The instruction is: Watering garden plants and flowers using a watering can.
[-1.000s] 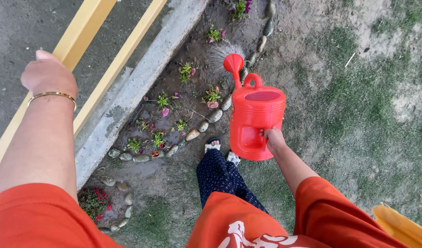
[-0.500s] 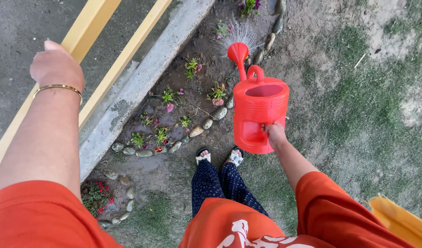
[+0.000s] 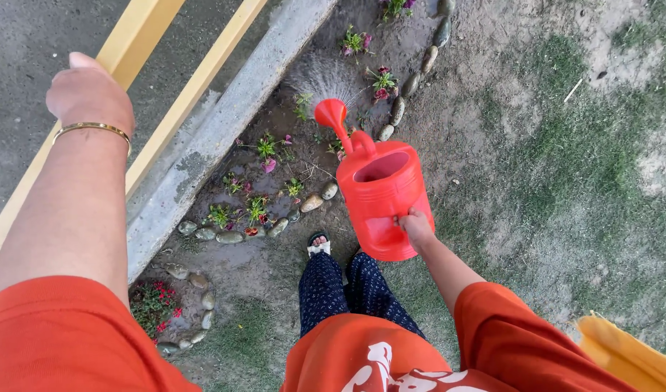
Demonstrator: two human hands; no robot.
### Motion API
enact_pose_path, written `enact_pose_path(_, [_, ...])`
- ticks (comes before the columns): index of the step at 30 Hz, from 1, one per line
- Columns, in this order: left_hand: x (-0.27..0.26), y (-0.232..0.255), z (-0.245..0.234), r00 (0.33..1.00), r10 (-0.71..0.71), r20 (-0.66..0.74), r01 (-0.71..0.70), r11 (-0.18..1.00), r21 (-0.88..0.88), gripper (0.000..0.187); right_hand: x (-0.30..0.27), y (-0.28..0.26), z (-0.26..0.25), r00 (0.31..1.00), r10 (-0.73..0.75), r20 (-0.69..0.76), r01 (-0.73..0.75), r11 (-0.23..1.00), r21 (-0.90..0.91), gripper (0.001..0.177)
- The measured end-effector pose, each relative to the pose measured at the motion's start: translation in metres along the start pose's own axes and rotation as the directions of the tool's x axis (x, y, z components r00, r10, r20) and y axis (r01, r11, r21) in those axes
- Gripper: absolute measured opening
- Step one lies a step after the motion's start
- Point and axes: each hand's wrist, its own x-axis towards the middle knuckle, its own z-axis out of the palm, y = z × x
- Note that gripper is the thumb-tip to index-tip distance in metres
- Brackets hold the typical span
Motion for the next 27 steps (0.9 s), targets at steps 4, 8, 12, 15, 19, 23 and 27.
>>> enact_pose_path(4, [0.006, -0.001, 0.007, 1.000, 0.003, -0.012, -0.003, 1.000, 0.022, 0.097, -0.005, 0.015, -0.005, 0.998, 0.052, -0.026, -0.054, 0.996, -0.064, 0.027])
enact_pose_path(8, [-0.003, 0.000, -0.003, 1.000, 0.013, -0.024, -0.012, 0.999, 0.047, 0.090, -0.011, 0.022, -0.016, 1.000, 0.023, 0.012, -0.023, 1.000, -0.008, 0.029])
enact_pose_path(12, [0.004, 0.000, -0.001, 0.999, 0.018, -0.027, -0.017, 1.000, 0.026, 0.082, -0.015, 0.023, -0.031, 0.999, 0.015, -0.029, -0.016, 0.999, -0.031, 0.028])
enact_pose_path(15, [0.006, 0.000, -0.002, 0.999, 0.024, -0.032, -0.023, 1.000, 0.019, 0.080, -0.020, 0.023, -0.041, 0.999, -0.027, -0.024, 0.025, 0.997, -0.072, 0.025])
enact_pose_path(19, [0.009, 0.002, -0.001, 0.999, 0.025, -0.023, -0.025, 1.000, 0.016, 0.079, -0.029, 0.025, -0.046, 0.997, -0.015, -0.078, 0.001, 0.985, -0.172, 0.019])
enact_pose_path(23, [0.025, 0.003, 0.011, 0.998, 0.040, -0.038, -0.039, 0.998, 0.043, 0.088, -0.042, 0.032, -0.044, 0.995, 0.018, -0.102, -0.039, 0.979, -0.202, 0.020])
enact_pose_path(27, [0.029, 0.004, 0.016, 0.995, 0.029, -0.093, -0.031, 0.999, -0.023, 0.084, -0.050, 0.047, -0.035, 0.994, 0.048, -0.095, -0.075, 0.952, -0.297, 0.017])
